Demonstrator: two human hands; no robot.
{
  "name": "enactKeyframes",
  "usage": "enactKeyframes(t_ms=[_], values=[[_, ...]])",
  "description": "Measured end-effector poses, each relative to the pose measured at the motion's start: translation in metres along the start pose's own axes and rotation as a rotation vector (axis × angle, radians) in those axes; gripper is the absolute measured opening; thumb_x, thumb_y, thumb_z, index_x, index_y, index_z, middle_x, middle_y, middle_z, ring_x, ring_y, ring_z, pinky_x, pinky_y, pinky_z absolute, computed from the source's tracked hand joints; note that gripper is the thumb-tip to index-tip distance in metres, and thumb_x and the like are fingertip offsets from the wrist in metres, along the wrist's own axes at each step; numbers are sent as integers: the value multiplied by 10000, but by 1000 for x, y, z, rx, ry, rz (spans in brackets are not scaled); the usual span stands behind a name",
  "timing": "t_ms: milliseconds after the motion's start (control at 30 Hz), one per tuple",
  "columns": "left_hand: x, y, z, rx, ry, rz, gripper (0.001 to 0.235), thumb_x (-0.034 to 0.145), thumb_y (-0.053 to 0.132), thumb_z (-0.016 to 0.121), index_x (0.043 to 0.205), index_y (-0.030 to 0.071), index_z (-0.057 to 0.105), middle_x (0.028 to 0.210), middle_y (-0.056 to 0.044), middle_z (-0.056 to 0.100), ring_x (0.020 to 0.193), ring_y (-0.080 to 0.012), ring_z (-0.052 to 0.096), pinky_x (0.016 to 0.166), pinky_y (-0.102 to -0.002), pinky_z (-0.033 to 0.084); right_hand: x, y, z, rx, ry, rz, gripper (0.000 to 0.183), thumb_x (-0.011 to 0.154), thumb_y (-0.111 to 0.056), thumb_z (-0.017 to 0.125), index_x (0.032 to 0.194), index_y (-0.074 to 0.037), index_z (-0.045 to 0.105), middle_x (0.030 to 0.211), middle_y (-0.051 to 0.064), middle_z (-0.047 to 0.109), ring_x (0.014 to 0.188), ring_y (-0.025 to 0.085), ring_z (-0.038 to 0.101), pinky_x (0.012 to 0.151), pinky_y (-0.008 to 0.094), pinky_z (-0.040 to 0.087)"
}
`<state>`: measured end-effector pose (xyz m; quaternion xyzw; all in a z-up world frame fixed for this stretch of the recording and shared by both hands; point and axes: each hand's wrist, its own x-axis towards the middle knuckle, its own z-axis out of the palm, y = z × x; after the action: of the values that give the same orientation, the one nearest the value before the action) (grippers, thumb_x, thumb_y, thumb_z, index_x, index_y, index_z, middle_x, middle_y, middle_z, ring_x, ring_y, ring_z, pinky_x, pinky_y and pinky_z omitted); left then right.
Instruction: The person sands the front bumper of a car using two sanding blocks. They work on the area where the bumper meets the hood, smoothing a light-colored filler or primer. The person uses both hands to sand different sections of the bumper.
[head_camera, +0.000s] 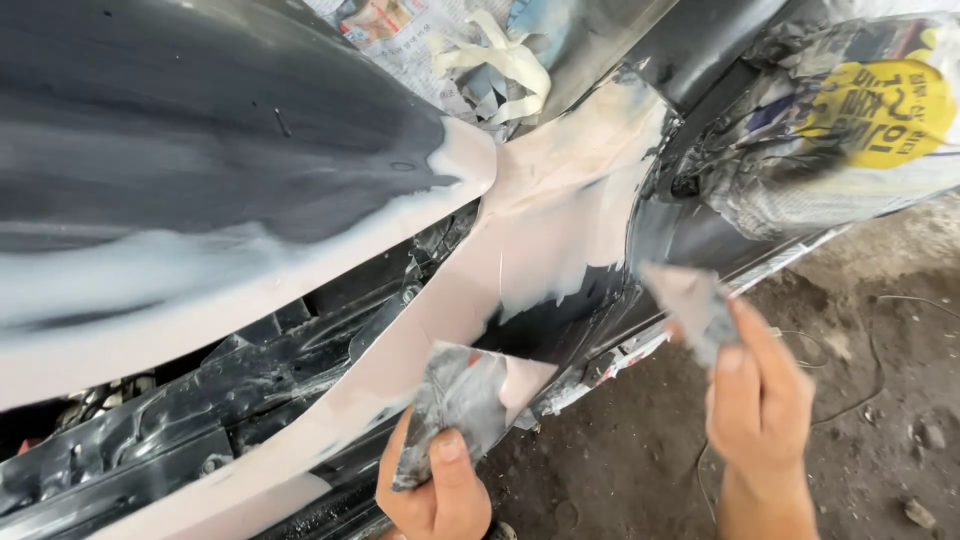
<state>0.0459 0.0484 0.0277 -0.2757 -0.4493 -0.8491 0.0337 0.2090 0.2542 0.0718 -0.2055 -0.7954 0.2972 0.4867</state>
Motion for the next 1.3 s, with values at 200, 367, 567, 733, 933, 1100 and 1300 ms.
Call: enactKeyframes(t_ms=[200,367,567,733,933,1100,1300], values=[[-30,-16,-28,89,-18,-314,481,946,276,664,1237,-106,695,1060,-230,779,975,-293,784,911,-392,590,108,-69,22,-521,-13,-350,380,978,12,627,1355,-34,648,1366,157,687,1269,307,676,1097,413,542],[-51,-49,-60,165,-234,-526,499,880,365,692,1169,-34,774,1010,-211,803,937,-305,807,866,-421,634,162,-63,39,-886,-301,-598,657,727,-17,749,1374,-108,679,1447,76,643,1390,321,555,1072,491,471],[-47,-56,-65,173,-285,-229,471,961,355,704,1179,-61,736,1157,-293,773,1184,-394,741,1046,-489,518,183,-45,49,-1148,-315,-629,699,771,-112,805,1451,-120,644,1538,33,598,1449,277,487,1147,474,405],[-53,-68,-66,313,-378,-250,407,914,350,721,1112,5,808,1092,-241,818,1180,-389,688,1086,-528,451,190,-38,52,-1171,-371,-607,745,713,-116,812,1438,-130,639,1543,15,579,1438,288,474,1138,474,402],[-43,-58,-63,197,-337,-363,421,896,364,729,1116,11,796,1066,-232,820,1149,-381,710,1053,-530,501,186,-39,37,-1248,-422,-571,803,676,-160,834,1451,-168,624,1535,8,571,1430,280,463,1142,490,375],[-51,-68,-66,235,-357,-332,418,895,365,734,1107,11,805,1045,-227,828,1134,-378,714,1065,-538,484,200,-34,35,-1209,-402,-591,779,735,-151,828,1483,-174,610,1575,-16,550,1481,265,455,1202,470,369],[-48,-67,-65,286,-386,-358,410,892,368,730,1099,25,817,1029,-214,835,1133,-373,715,1062,-530,482,198,-24,29,-1245,-426,-647,845,687,-124,826,1500,-171,601,1561,-4,568,1472,278,459,1201,469,378]])
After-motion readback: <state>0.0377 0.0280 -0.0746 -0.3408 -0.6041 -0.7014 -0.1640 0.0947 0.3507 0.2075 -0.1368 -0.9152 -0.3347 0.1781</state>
